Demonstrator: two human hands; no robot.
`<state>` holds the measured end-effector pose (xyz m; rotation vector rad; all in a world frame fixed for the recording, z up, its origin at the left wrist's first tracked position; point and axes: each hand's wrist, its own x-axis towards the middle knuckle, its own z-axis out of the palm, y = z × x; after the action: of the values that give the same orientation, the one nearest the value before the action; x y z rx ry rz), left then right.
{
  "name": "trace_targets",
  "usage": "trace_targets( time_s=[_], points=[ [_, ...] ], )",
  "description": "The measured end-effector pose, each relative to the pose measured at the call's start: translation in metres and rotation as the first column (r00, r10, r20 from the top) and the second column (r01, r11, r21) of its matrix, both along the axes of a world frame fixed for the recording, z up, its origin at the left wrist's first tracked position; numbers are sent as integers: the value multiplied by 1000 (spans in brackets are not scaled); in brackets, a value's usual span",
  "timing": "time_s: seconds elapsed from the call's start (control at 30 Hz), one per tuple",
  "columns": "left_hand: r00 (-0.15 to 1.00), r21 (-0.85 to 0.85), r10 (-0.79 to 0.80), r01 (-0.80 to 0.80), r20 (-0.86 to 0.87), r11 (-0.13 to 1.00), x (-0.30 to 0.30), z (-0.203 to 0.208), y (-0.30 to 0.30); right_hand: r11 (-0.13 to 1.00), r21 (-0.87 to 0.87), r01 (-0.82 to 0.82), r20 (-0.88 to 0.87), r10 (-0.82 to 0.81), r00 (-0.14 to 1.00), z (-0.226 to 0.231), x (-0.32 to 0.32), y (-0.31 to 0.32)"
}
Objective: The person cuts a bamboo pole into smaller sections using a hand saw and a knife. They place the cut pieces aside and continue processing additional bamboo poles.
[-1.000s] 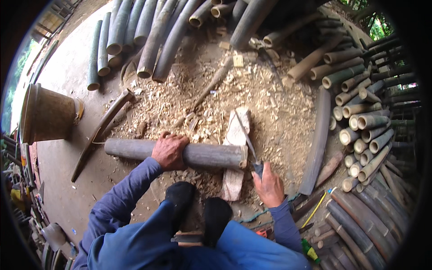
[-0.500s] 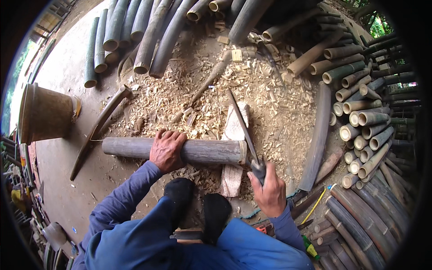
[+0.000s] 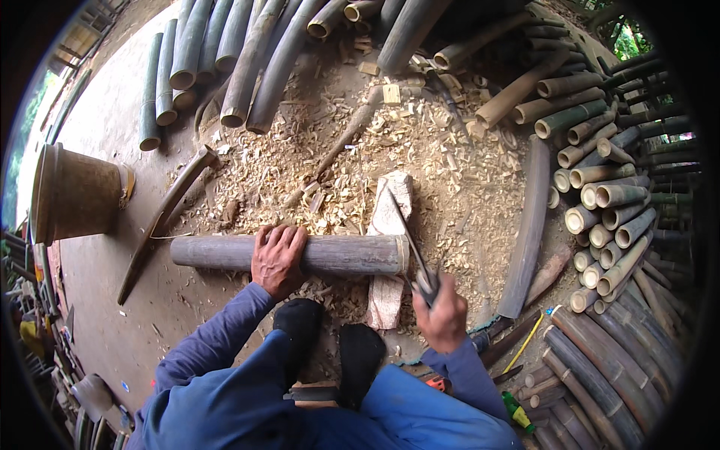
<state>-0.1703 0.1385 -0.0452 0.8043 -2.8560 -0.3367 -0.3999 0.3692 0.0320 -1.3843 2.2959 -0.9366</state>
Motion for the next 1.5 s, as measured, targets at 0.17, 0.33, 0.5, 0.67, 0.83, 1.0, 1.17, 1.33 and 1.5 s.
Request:
trace_targets(
  time_s=[0.17, 0.33, 0.5, 0.67, 0.83, 1.0, 1.17, 1.33, 1.5],
  points=[
    [1000, -10, -2, 2, -7, 1000, 3, -4, 4, 930, 367, -32, -14, 40, 999, 14, -7, -9],
    [999, -44, 23, -24, -22, 999, 8, -11, 4, 992, -97, -80, -95, 70, 993, 32, 3, -15],
    [998, -131, -4, -4, -64, 991, 6, -22, 7, 900, 436, 14, -57, 12, 998, -26, -32, 4],
    [995, -58, 68, -72, -70, 996, 6, -10, 10, 999, 32, -20, 17, 19, 1000, 35, 0, -14],
    [1000, -79, 26, -25, 11, 997, 2, -3, 11, 902, 432, 16, 29, -32, 999, -17, -13, -4],
    [958, 334, -86, -11, 274, 943, -10, 37, -35, 978, 207, 6, 14, -9, 1000, 19, -6, -6],
    [928, 397, -189, 49, 321, 917, -8, 24, -47, 988, -154, -18, -33, 13, 999, 3, -5, -6],
    [969, 310, -104, 30, 226, 950, -6, 20, -32, 924, 382, -17, -21, 27, 999, 13, -10, -9],
    [990, 221, -19, -13, 141, 975, -1, 18, -26, 989, -138, -54, -200, 26, 980, 37, 3, -18]
  ],
)
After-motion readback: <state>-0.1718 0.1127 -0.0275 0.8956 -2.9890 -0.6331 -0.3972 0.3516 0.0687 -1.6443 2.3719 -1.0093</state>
